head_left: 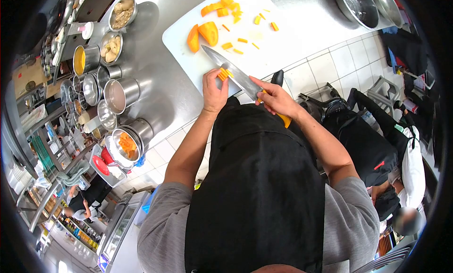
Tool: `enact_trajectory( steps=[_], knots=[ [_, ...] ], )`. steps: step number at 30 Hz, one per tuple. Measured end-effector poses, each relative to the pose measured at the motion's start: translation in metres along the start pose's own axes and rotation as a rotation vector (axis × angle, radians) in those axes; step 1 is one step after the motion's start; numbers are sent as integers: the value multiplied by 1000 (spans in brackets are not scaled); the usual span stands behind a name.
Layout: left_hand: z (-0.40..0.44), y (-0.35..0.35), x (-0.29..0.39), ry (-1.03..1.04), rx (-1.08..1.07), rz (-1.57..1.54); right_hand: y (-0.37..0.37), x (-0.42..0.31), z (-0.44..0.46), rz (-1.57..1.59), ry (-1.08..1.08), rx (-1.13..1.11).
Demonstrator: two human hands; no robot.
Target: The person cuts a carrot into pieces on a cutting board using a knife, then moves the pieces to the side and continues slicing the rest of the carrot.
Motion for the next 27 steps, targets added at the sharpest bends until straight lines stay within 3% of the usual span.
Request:
enact_trajectory(
  steps=[6, 10, 11, 13, 15, 17, 22, 27],
  knots=[
    [0, 2, -1, -1, 3, 6, -10, 10, 7, 339, 22, -134],
    [5, -2, 2, -92, 8, -83, -12, 4, 4, 341, -41, -92],
    [8, -5, 6, -87, 13, -82, -14, 0, 1, 166, -70, 23],
    [14, -11, 7, -310, -51, -305, -13, -8, -6, -10, -104, 140],
    [16, -11, 2, -308, -54, -382, -10, -19, -13, -351, -206, 279],
    [22, -13, 11, -424, -234, -681, -4, -29, -14, -385, -183, 291],
    [35, 2, 26, -261, -344, -600, 8, -34, -7, -591, -431, 314],
    [36, 13, 9, -332, -385, -462, 4, -44, -14, -511, -310, 344]
  ],
)
Point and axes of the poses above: each hand's wrist, its own z-axis towards the middle knuckle, its own y-axis out of the palm, x = y × z, the point moved 2 cm from there along z, towards the middle knuckle, and after that the axes turned 6 degrees about z, right-handed, at the moved point
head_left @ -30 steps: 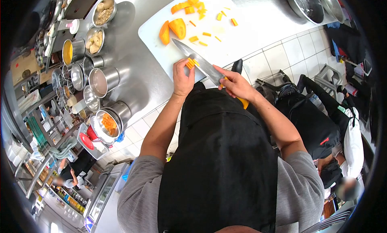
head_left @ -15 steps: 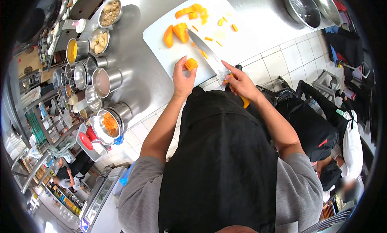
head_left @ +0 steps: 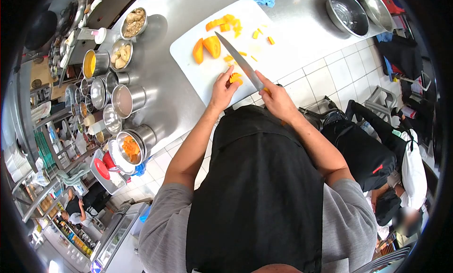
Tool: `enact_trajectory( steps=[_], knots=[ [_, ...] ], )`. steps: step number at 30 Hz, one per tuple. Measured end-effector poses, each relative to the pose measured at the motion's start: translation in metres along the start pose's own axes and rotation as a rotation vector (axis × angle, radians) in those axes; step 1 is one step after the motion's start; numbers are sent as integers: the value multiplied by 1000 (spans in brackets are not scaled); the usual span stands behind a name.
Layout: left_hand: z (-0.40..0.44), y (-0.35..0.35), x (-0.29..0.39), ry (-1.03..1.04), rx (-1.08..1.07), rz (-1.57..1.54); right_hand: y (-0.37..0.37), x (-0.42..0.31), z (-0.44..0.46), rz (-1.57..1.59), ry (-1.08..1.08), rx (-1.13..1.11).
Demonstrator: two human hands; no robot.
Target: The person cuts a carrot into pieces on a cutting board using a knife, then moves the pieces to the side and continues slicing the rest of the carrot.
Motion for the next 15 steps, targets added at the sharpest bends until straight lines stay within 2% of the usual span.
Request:
enact_trajectory(
  steps=[1, 3, 5, 9, 13, 15],
  knots=[
    [1, -2, -3, 1, 3, 0, -3, 1, -1, 33, 33, 3],
    [2, -3, -11, -152, 7, -285, -4, 7, -1, 17, -9, 39],
    [0, -4, 1, -155, 20, -363, -7, 9, -1, 1, -49, 79],
    [-2, -3, 18, -136, 42, -547, -6, 6, -1, -70, -53, -20],
    [-5, -3, 11, -96, 94, -520, -4, 4, -6, -8, -43, -44],
    [-11, -9, 2, -67, 170, -360, -7, 3, -9, -15, -45, -49]
  ],
)
Point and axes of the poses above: each hand's wrist, its own z-axis towards the middle knuckle, its own y-axis out of the palm, x = y × z, the point moved 2 cm from there along z, towards the middle knuckle, and after that the axes turned 6 degrees about z, right-handed, at the moved point
